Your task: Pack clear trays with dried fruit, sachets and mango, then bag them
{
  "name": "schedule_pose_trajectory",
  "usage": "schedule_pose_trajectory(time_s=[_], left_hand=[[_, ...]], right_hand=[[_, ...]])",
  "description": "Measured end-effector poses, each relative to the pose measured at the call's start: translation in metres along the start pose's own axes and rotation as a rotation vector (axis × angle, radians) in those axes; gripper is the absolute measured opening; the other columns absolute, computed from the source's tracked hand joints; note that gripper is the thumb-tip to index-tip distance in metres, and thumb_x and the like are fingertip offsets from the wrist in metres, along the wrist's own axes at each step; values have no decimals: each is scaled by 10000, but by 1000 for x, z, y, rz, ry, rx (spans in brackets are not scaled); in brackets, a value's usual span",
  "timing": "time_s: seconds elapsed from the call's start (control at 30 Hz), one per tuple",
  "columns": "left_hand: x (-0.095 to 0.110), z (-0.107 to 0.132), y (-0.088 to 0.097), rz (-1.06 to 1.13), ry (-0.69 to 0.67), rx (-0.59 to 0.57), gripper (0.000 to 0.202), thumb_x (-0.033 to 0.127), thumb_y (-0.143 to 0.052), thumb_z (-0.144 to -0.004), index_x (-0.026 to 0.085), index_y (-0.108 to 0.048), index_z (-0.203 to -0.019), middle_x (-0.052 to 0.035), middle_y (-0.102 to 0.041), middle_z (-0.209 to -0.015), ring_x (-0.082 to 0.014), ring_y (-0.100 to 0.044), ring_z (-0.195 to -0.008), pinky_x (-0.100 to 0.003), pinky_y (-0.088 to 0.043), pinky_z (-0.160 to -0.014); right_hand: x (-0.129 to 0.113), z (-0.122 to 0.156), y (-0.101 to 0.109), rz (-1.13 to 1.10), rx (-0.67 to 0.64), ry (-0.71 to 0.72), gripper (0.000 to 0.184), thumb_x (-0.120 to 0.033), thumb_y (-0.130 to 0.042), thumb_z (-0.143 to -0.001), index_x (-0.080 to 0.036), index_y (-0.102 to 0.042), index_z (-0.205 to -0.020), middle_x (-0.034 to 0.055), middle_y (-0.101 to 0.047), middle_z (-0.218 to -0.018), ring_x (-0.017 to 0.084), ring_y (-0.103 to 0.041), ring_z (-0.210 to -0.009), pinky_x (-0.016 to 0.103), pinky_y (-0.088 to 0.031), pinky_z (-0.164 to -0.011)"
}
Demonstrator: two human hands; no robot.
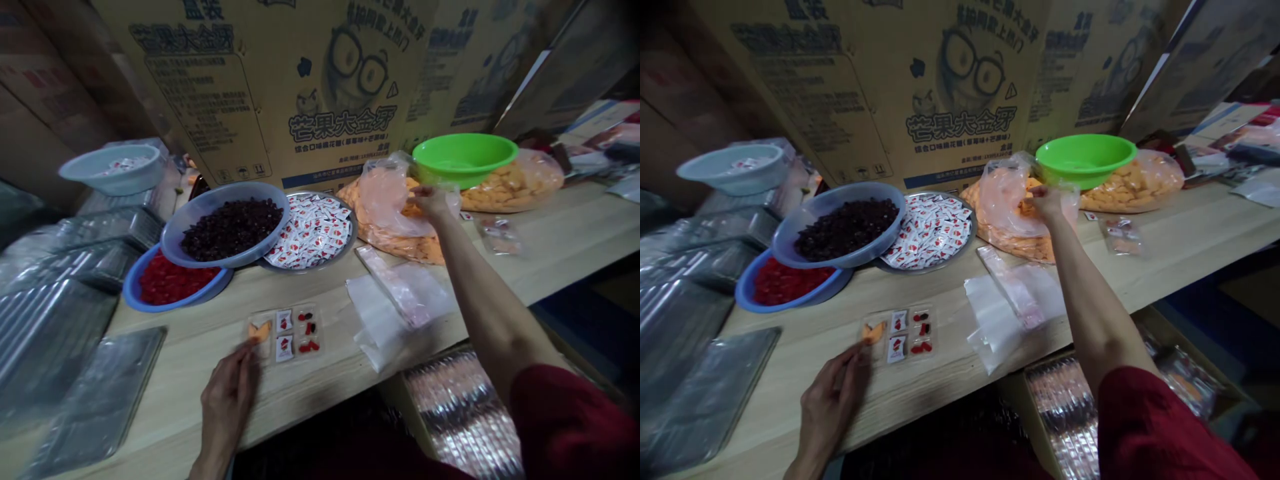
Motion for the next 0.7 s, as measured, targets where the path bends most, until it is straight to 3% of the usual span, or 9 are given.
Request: schedule_pose_trajectory(time_s=[0.07, 0.13, 0.2, 0.23, 0.3, 0.37, 0.5, 0.6, 0.7], left_hand=[[-1, -2, 1, 24, 13, 34, 250, 360, -560, -979, 255, -688, -1167, -46, -746, -1153, -237, -716, -1016, -386, -575, -929], [2, -6, 0, 60, 35, 72, 249, 366, -565, -979, 251, -690, -1160, -44, -748, -1135, -234, -718, -996, -379, -578, -914], [14, -11, -3, 110, 68, 96, 248, 367, -571, -979, 251, -696, -1159, -41, -748, -1132, -230, -716, -999, -373, -572, -920], [22, -14, -4, 141, 83, 103, 246, 365, -575, -979, 249, -702, -1155, -40, -748, -1133, -228, -712, -1012, -369, -565, -932], [40, -20, -3, 215, 97, 115, 236, 351, -575, -983, 237, -714, -1136, -42, -751, -1114, -216, -704, -1037, -351, -547, -956], [54, -27, 1, 263, 96, 147, 231, 339, -569, -988, 218, -718, -1116, -51, -752, -1087, -202, -701, -1023, -334, -534, -962], [47, -27, 26, 299, 163, 256, 233, 329, -570, -992, 196, -705, -1126, -44, -755, -971, -174, -705, -919, -304, -532, -921], [27, -12, 45, 293, 267, 320, 229, 342, -584, -985, 191, -711, -1100, -39, -750, -919, -170, -704, -877, -269, -535, -828], [9, 5, 50, 293, 335, 316, 231, 354, -594, -976, 189, -717, -1082, -43, -748, -894, -181, -702, -862, -258, -527, -759]], right_hand=[[-6, 10, 27, -93, 92, 2, 274, -164, -730, -738, -107, -662, -996, -44, -579, -696, 93, -525, -599, 288, -538, -693], [-20, 37, 51, -279, 150, 62, 328, -213, -768, -720, -143, -670, -1025, -27, -609, -763, 113, -579, -666, 319, -557, -744], [-42, 83, 56, -480, 105, 162, 385, -285, -845, -662, -186, -693, -1002, -1, -651, -840, 148, -629, -761, 358, -569, -800], [-55, 112, 48, -521, 24, 208, 419, -317, -874, -639, -204, -704, -1005, 13, -671, -885, 166, -645, -809, 374, -571, -822], [-79, 179, 12, -532, -204, 219, 452, -355, -892, -649, -228, -712, -1044, 41, -700, -964, 194, -665, -874, 386, -573, -832], [-99, 250, -38, -542, -454, 188, 392, -376, -848, -730, -240, -701, -1067, 47, -709, -992, 201, -674, -894, 390, -566, -858], [-127, 372, -134, -425, -808, 299, 151, -274, -726, -840, -250, -685, -984, 33, -711, -935, 215, -667, -877, 382, -543, -847], [-142, 425, -184, -313, -959, 537, 169, -120, -656, -855, -247, -699, -958, 65, -718, -997, 261, -657, -994, 428, -508, -924], [-146, 445, -213, -203, -1034, 686, 221, -35, -647, -841, -217, -718, -944, 101, -721, -1000, 290, -649, -1024, 477, -483, -974]])
Point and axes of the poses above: each hand's wrist, its own z-axis away from the middle knuckle, its own y-axis out of the back of the hand, x = y × z, the point moved 6 cm from there along -z, towards the middle knuckle
